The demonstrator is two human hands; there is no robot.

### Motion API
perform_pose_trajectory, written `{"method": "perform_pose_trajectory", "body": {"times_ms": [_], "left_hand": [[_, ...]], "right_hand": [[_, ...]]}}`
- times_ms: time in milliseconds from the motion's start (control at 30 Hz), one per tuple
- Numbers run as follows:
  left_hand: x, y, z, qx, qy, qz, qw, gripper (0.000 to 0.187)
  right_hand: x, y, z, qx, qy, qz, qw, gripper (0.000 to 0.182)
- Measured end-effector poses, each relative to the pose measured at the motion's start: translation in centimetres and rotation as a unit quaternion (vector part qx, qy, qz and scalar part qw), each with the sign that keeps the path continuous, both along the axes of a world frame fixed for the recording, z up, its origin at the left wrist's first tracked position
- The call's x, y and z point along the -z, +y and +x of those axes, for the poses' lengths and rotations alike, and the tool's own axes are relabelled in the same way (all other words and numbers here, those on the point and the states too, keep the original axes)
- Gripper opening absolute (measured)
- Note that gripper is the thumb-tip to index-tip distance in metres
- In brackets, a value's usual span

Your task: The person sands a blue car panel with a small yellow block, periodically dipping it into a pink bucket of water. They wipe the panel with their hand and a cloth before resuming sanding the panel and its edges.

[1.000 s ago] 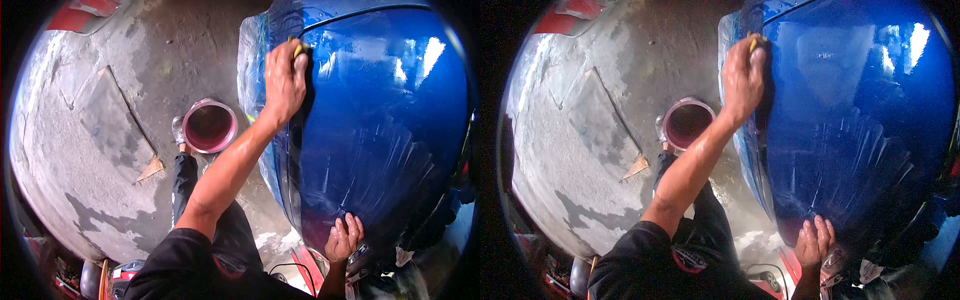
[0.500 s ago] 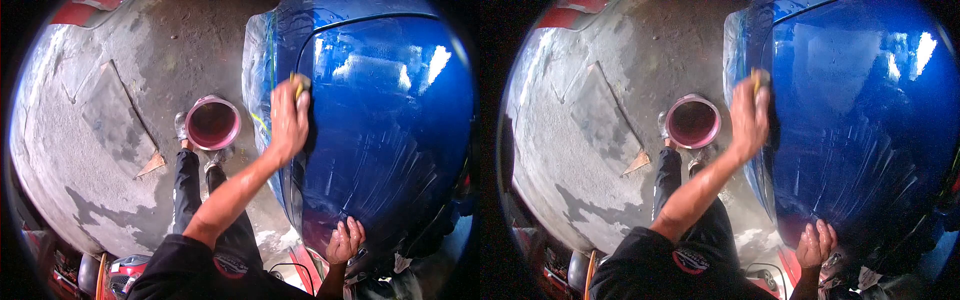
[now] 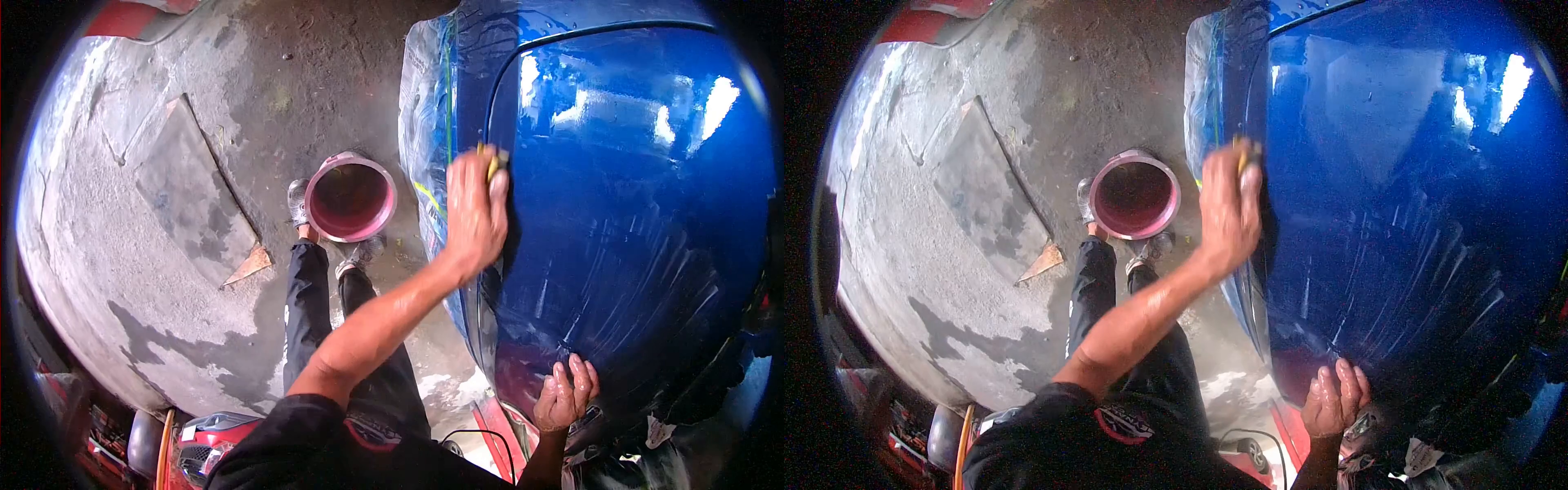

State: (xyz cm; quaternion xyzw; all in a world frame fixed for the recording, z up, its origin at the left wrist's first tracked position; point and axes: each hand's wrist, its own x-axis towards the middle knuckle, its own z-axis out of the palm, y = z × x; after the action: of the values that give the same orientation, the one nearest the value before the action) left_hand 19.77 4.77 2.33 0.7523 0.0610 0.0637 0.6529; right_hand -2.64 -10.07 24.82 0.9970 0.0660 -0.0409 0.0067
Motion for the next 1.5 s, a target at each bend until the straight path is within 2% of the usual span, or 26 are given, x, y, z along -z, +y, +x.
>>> {"method": "perform_pose_trajectory", "body": {"times_ms": [100,200,267,333,467,533,667,833,967,1000,1067,1133,1200,1267,1367,1433,1500], "left_hand": [[-0.2,0.4,7.3,-0.004,-0.016,0.025,1.000,0.029],[0.3,0.5,3.9,0.010,-0.024,0.001,1.000,0.031],[0.8,0.2,-1.6,0.029,-0.032,-0.005,0.999,0.036],[0.0,0.2,-1.8,0.011,-0.038,0.028,0.999,0.036],[0.3,0.3,8.7,0.007,-0.100,0.041,0.994,0.029],[1.0,0.4,8.2,0.004,-0.118,0.014,0.993,0.031],[1.8,0.9,0.4,0.040,-0.090,0.002,0.995,0.036],[0.5,1.2,11.1,0.049,-0.106,0.023,0.993,0.034],[1.6,1.1,2.7,0.040,-0.114,-0.003,0.993,0.038],[1.7,1.0,-0.6,0.058,-0.075,0.000,0.995,0.040],[1.9,0.8,-0.8,0.053,-0.083,0.017,0.995,0.037],[0.8,0.9,5.5,0.025,-0.109,0.005,0.994,0.034],[-0.2,1.3,10.1,0.050,-0.084,0.024,0.995,0.030],[0.6,1.2,7.6,0.033,-0.099,0.002,0.995,0.034],[0.7,1.1,-3.0,0.058,-0.040,-0.004,0.997,0.039],[-0.9,1.2,-3.0,0.053,-0.014,0.001,0.998,0.035],[-0.2,0.9,2.4,0.038,-0.032,0.006,0.999,0.031]], "right_hand": [[0.1,-0.1,-0.1,-0.006,0.009,-0.015,1.000,0.021],[-0.1,0.0,-0.1,-0.011,0.016,-0.026,0.999,0.021],[-0.4,0.1,-0.1,-0.012,0.021,-0.028,0.999,0.021],[-0.5,0.0,0.0,-0.010,0.024,-0.031,0.999,0.021],[-0.2,0.2,0.0,-0.011,0.013,-0.036,0.999,0.021],[-0.1,0.4,0.2,-0.013,0.005,-0.049,0.999,0.021],[-0.5,0.6,0.7,-0.005,0.010,-0.033,0.999,0.021],[-0.3,0.9,0.4,0.006,0.019,-0.041,0.999,0.021],[-0.5,1.3,0.8,0.015,0.017,-0.034,0.999,0.021],[-0.6,1.3,0.8,0.020,0.019,-0.028,0.999,0.022],[-0.7,1.3,0.8,0.026,0.019,-0.022,0.999,0.022],[-0.7,1.2,0.6,0.029,0.023,-0.022,0.999,0.023],[-0.4,1.3,0.5,0.033,0.021,-0.036,0.999,0.024],[-0.4,1.6,0.5,0.037,0.019,-0.037,0.998,0.025],[-0.8,1.7,0.8,0.049,0.019,-0.014,0.999,0.025],[-0.9,1.8,0.7,0.068,0.021,0.007,0.997,0.024],[-0.9,1.8,0.7,0.060,0.012,0.002,0.998,0.024]]}}
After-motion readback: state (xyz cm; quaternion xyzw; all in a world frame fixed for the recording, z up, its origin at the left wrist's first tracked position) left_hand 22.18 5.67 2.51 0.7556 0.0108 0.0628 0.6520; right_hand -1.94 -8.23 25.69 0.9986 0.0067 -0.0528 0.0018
